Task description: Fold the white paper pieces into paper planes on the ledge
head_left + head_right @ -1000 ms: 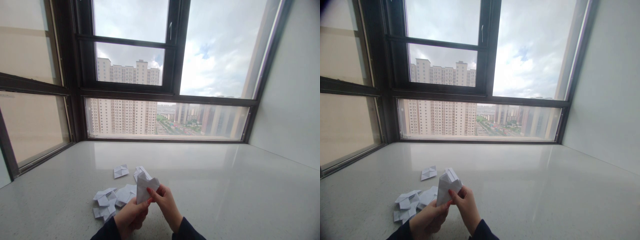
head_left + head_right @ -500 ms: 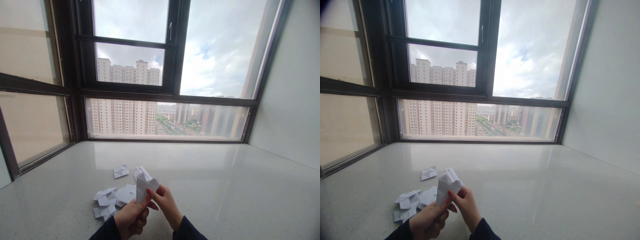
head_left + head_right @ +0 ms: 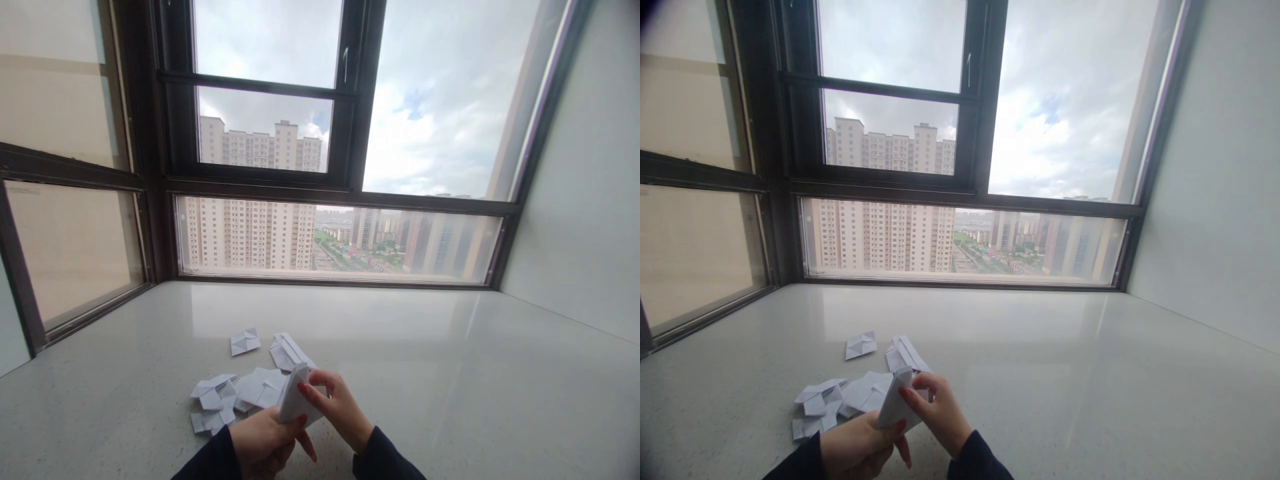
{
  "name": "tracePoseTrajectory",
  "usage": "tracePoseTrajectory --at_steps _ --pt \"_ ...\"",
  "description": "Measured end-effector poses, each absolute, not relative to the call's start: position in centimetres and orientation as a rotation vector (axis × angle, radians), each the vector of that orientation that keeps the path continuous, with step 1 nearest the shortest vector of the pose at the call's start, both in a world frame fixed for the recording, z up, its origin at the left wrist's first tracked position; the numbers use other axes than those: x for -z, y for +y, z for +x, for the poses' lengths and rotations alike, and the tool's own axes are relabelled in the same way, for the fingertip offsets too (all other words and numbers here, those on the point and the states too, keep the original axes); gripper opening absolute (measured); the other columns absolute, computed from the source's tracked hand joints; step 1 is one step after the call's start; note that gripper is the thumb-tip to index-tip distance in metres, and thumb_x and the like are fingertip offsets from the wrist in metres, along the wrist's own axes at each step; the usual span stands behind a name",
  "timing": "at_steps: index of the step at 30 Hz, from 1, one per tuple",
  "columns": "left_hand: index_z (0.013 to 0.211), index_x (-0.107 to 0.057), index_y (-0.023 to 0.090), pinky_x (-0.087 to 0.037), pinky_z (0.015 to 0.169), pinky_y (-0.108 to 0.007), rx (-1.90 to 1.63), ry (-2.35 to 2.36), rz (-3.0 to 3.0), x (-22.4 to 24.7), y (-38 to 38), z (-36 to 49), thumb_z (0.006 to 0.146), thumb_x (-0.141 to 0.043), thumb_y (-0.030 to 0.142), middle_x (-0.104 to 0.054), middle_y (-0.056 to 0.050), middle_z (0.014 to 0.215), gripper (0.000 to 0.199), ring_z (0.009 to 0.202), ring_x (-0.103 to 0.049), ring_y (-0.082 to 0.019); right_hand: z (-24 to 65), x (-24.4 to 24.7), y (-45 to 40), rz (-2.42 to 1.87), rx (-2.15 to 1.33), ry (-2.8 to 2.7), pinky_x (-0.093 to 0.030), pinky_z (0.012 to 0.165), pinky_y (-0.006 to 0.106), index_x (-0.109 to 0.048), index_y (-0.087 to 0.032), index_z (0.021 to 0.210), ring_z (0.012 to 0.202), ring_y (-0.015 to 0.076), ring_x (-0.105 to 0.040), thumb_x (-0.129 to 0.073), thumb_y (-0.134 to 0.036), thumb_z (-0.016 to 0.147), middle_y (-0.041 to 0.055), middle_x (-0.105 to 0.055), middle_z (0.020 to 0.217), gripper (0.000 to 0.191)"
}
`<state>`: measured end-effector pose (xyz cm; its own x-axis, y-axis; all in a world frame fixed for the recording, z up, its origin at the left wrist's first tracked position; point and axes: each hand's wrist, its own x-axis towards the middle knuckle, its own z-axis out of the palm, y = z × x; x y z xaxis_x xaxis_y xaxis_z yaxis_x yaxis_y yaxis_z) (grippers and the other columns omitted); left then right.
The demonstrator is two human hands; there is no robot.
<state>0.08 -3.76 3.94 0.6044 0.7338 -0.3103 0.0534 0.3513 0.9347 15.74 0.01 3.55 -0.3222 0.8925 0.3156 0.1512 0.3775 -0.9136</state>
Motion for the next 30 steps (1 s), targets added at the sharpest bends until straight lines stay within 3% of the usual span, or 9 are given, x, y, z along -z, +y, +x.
tracePoseTrajectory --at_steps 5,12,20,30 --pt "0.068 -0.067 0.01 -0.009 0.028 -0.021 -0.422 0.858 1.259 -2.9 -2.9 -0.6 0.066 -0.05 0.058 -0.029 0.009 0.03 0.051 0.025 -0.02 -0.003 15.7 -3.6 -0.1 -0.902 -1.124 -1.789 -0.028 0.046 0.02 -0.06 -0.011 0.061 0.051 0.0092 -0.039 -0.064 -0.044 0.062 -0.0026 -0.049 0.053 0.033" --pt "0.071 -0.067 0.011 -0.009 0.027 -0.021 -0.335 0.803 1.247 -2.9 -2.8 -1.2 0.068 -0.05 0.055 -0.03 0.009 0.03 0.048 0.023 -0.02 -0.003 15.4 -4.2 -0.2 -0.655 -1.547 -1.692 -0.034 0.053 0.022 -0.065 -0.012 0.075 0.057 0.0121 -0.049 -0.067 -0.044 0.058 0.0002 -0.058 0.063 0.036" --pt "0.078 -0.067 0.01 -0.003 0.027 -0.02 -0.252 0.686 1.123 -3.7 -2.7 -0.9 0.071 -0.052 0.049 -0.025 0.009 0.033 0.043 0.027 -0.013 -0.002 15.8 -3.6 0.3 -0.83 -1.568 -1.632 -0.023 0.042 0.018 -0.062 -0.008 0.059 0.044 0.0054 -0.037 -0.069 -0.042 0.056 -0.0024 -0.049 0.049 0.035" --pt "0.1 -0.06 0.007 -0.012 0.026 -0.018 -0.234 0.489 1.124 -5.1 -3.5 -0.6 0.067 -0.058 0.046 -0.036 0.008 0.034 0.052 0.024 -0.025 -0.003 16.0 -3.9 0.3 -0.847 -1.607 -1.568 -0.014 0.037 0.019 -0.048 -0.011 0.046 0.037 0.0015 -0.027 -0.069 -0.049 0.051 -0.0066 -0.037 0.041 0.045"
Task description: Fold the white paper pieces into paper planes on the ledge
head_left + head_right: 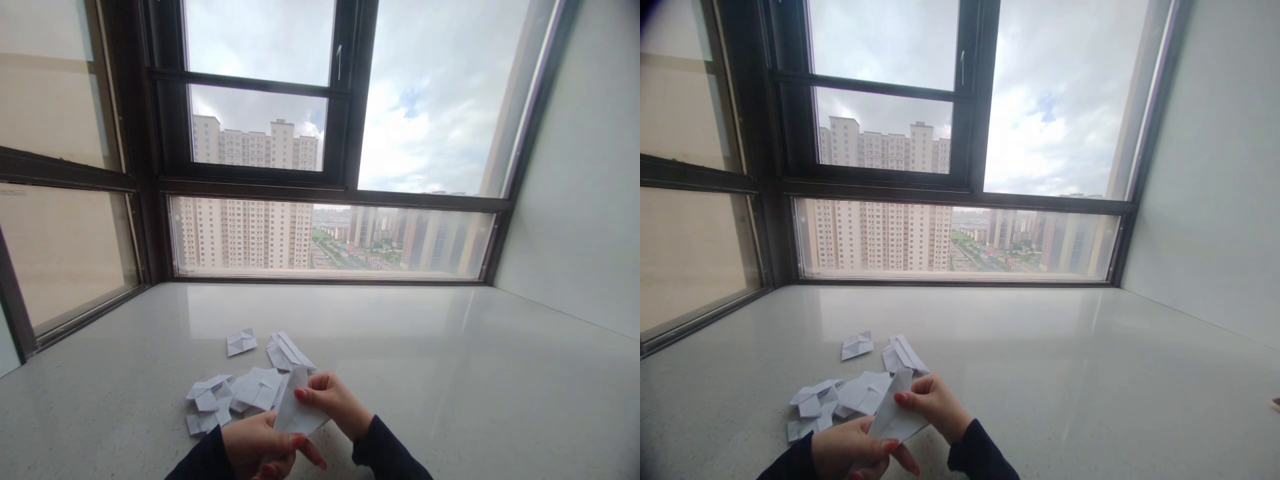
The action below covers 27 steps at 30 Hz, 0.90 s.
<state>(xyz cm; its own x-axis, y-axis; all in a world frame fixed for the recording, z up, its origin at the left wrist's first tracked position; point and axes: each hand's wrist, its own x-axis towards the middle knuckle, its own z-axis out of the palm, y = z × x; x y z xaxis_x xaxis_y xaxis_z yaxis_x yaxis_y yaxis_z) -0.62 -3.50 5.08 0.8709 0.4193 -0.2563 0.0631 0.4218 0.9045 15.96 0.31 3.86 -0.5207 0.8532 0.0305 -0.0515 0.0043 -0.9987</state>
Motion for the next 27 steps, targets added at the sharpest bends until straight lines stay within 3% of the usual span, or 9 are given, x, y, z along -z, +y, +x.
tracePoseTrajectory --at_steps 9,23,27 --pt "0.092 -0.063 0.006 -0.019 0.031 -0.017 -0.264 0.601 1.201 -4.0 -3.3 -0.5 0.06 -0.061 0.052 -0.05 0.003 0.041 0.055 0.031 -0.035 -0.004 15.9 -4.1 -0.1 -0.818 -1.73 -1.52 -0.015 0.038 0.018 -0.046 -0.011 0.046 0.037 0.0011 -0.03 -0.071 -0.046 0.052 -0.0063 -0.04 0.042 0.043" --pt "0.087 -0.066 0.009 -0.025 0.036 -0.016 -0.315 0.693 1.13 -4.2 -3.5 -0.4 0.055 -0.067 0.048 -0.058 0.0 0.05 0.051 0.035 -0.04 -0.004 15.8 -4.1 -0.3 -0.816 -1.757 -1.445 -0.017 0.039 0.019 -0.052 -0.009 0.048 0.037 0.0023 -0.034 -0.073 -0.045 0.05 -0.0046 -0.045 0.042 0.041" --pt "0.093 -0.062 0.008 -0.035 0.043 -0.02 -0.416 0.693 1.098 -4.3 -3.2 -0.1 0.061 -0.058 0.054 -0.064 -0.004 0.054 0.056 0.043 -0.053 -0.011 16.3 -4.2 0.4 -0.842 -1.656 -1.422 -0.019 0.04 0.019 -0.057 -0.008 0.053 0.039 0.0041 -0.037 -0.069 -0.048 0.053 -0.0034 -0.048 0.044 0.041"
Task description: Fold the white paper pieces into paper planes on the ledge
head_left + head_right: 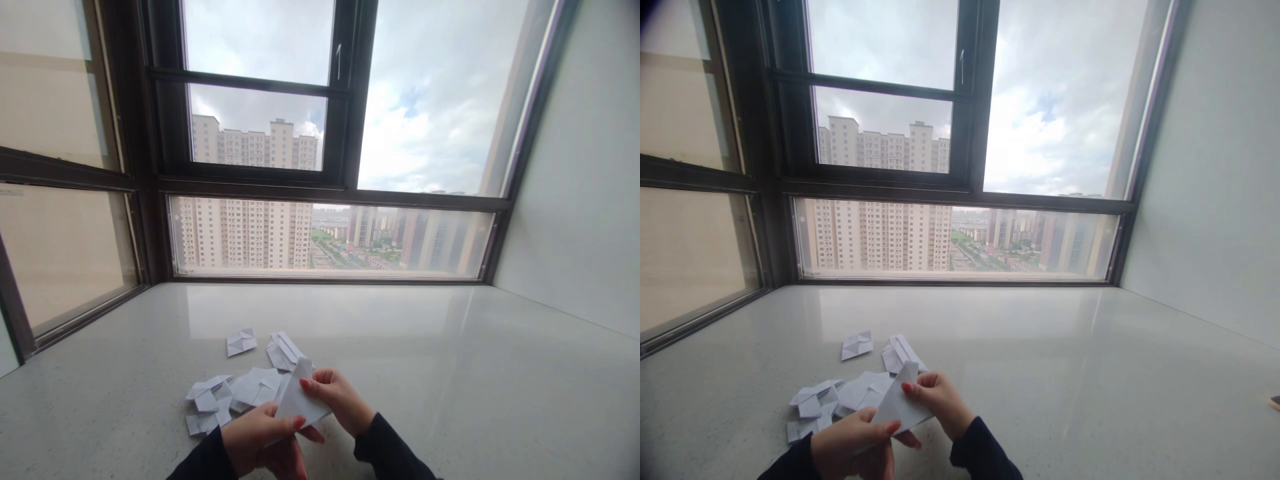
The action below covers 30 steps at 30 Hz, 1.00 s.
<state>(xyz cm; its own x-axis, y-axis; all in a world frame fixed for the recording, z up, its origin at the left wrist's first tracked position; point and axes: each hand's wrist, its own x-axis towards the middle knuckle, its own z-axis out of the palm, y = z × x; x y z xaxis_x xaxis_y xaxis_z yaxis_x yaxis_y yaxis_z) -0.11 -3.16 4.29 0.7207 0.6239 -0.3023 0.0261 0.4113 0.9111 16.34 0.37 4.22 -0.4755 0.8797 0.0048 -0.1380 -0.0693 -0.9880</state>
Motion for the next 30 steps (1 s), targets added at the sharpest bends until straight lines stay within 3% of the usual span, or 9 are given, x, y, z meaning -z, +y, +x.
tracePoseTrajectory --at_steps 3,10,21,30 --pt "0.095 -0.059 0.008 -0.04 0.048 -0.023 -0.561 0.7 1.086 -4.5 -2.9 0.0 0.067 -0.049 0.058 -0.066 -0.007 0.058 0.058 0.051 -0.06 -0.015 16.8 -4.2 1.0 -0.868 -1.586 -1.369 -0.024 0.041 0.019 -0.06 -0.007 0.058 0.04 0.0062 -0.042 -0.068 -0.051 0.053 -0.0011 -0.053 0.047 0.044" --pt "0.085 -0.058 0.008 -0.04 0.047 -0.022 -0.692 0.807 1.06 -4.0 -2.6 0.5 0.064 -0.044 0.065 -0.067 -0.009 0.056 0.062 0.047 -0.059 -0.014 16.9 -3.6 1.7 -0.901 -1.551 -1.346 -0.033 0.043 0.022 -0.062 -0.007 0.063 0.041 0.0112 -0.051 -0.067 -0.053 0.051 0.0016 -0.057 0.049 0.048" --pt "0.083 -0.06 0.012 -0.04 0.048 -0.023 -0.663 0.856 1.07 -3.6 -1.9 0.5 0.065 -0.039 0.066 -0.066 -0.007 0.055 0.061 0.048 -0.058 -0.015 16.9 -2.7 2.4 -0.957 -1.453 -1.386 -0.022 0.041 0.02 -0.06 -0.008 0.058 0.04 0.0059 -0.038 -0.066 -0.053 0.053 -0.0025 -0.049 0.045 0.046" --pt "0.085 -0.057 0.011 -0.043 0.051 -0.025 -0.66 0.852 1.038 -3.6 -2.0 0.3 0.063 -0.043 0.066 -0.065 -0.007 0.055 0.062 0.057 -0.062 -0.02 16.7 -2.7 2.1 -0.963 -1.44 -1.399 -0.024 0.042 0.019 -0.061 -0.009 0.059 0.042 0.0069 -0.041 -0.065 -0.054 0.053 -0.0015 -0.052 0.048 0.046"
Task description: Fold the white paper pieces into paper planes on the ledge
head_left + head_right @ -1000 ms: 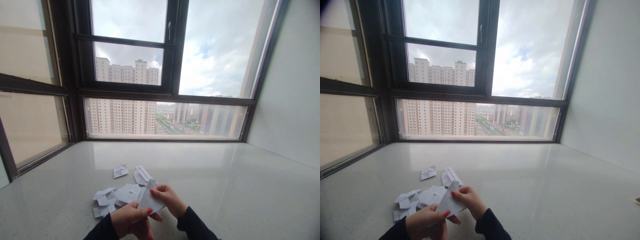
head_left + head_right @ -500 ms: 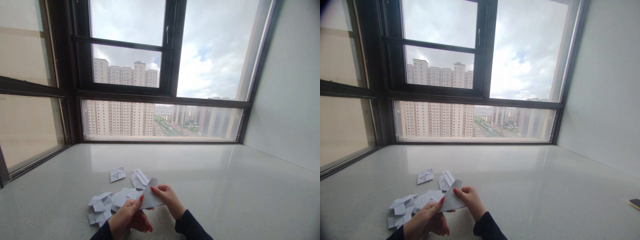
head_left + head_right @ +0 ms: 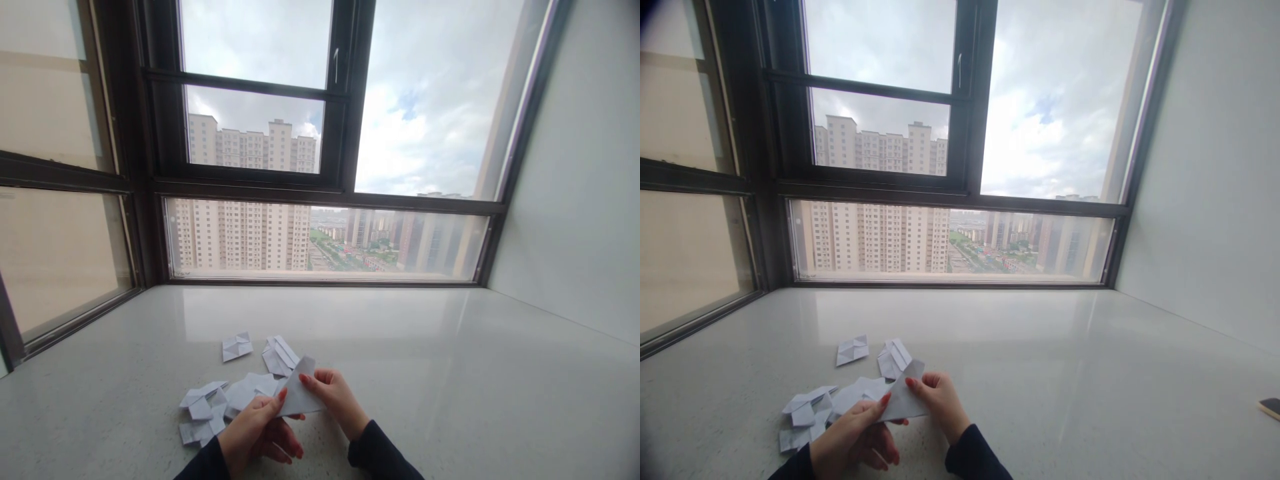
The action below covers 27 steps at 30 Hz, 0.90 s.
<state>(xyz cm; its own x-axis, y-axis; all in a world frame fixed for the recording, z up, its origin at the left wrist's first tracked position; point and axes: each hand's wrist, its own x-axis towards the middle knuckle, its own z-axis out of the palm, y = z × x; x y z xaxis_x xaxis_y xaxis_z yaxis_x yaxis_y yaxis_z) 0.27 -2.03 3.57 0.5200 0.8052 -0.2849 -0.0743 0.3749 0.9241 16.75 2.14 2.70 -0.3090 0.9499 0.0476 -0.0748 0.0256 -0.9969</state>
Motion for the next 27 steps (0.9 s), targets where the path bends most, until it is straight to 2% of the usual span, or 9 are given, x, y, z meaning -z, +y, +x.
tracePoseTrajectory --at_steps 7,12,18,25,27 --pt "0.084 -0.053 0.014 -0.041 0.051 -0.024 -0.722 0.888 1.006 -3.1 -2.0 0.3 0.06 -0.047 0.066 -0.067 -0.006 0.058 0.057 0.054 -0.061 -0.017 16.6 -2.7 2.1 -0.898 -1.492 -1.441 -0.038 0.047 0.024 -0.062 -0.01 0.066 0.048 0.0136 -0.053 -0.06 -0.058 0.056 0.002 -0.058 0.055 0.05" --pt "0.087 -0.05 0.014 -0.043 0.05 -0.025 -0.718 0.868 0.984 -3.2 -2.0 0.1 0.058 -0.05 0.065 -0.067 -0.007 0.061 0.059 0.06 -0.062 -0.02 16.7 -2.8 2.0 -0.865 -1.417 -1.487 -0.04 0.049 0.023 -0.064 -0.011 0.076 0.052 0.0136 -0.054 -0.063 -0.052 0.058 0.0029 -0.061 0.064 0.045" --pt "0.086 -0.05 0.014 -0.042 0.04 -0.022 -0.739 0.937 1.004 -3.9 -2.4 0.6 0.058 -0.05 0.065 -0.066 -0.006 0.058 0.058 0.058 -0.061 -0.02 16.7 -3.2 1.9 -0.814 -1.448 -1.499 -0.043 0.053 0.028 -0.065 -0.011 0.072 0.056 0.0174 -0.057 -0.066 -0.051 0.055 0.0045 -0.063 0.067 0.044" --pt "0.082 -0.056 0.011 -0.04 0.036 -0.02 -0.741 0.961 0.981 -3.5 -2.2 0.6 0.058 -0.053 0.062 -0.061 -0.003 0.05 0.057 0.052 -0.059 -0.016 20.8 -3.3 4.9 -1.192 -1.014 -1.498 -0.04 0.056 0.028 -0.064 -0.008 0.074 0.062 0.0196 -0.055 -0.051 -0.064 0.058 0.0068 -0.063 0.066 0.059" --pt "0.078 -0.057 0.011 -0.039 0.035 -0.019 -0.736 0.962 0.986 -3.2 -2.1 0.6 0.057 -0.054 0.062 -0.061 -0.003 0.049 0.056 0.05 -0.058 -0.016 23.0 -3.5 6.3 -1.298 -0.91 -1.483 -0.038 0.054 0.028 -0.062 -0.009 0.067 0.061 0.0199 -0.054 -0.05 -0.064 0.058 0.0069 -0.061 0.063 0.057"
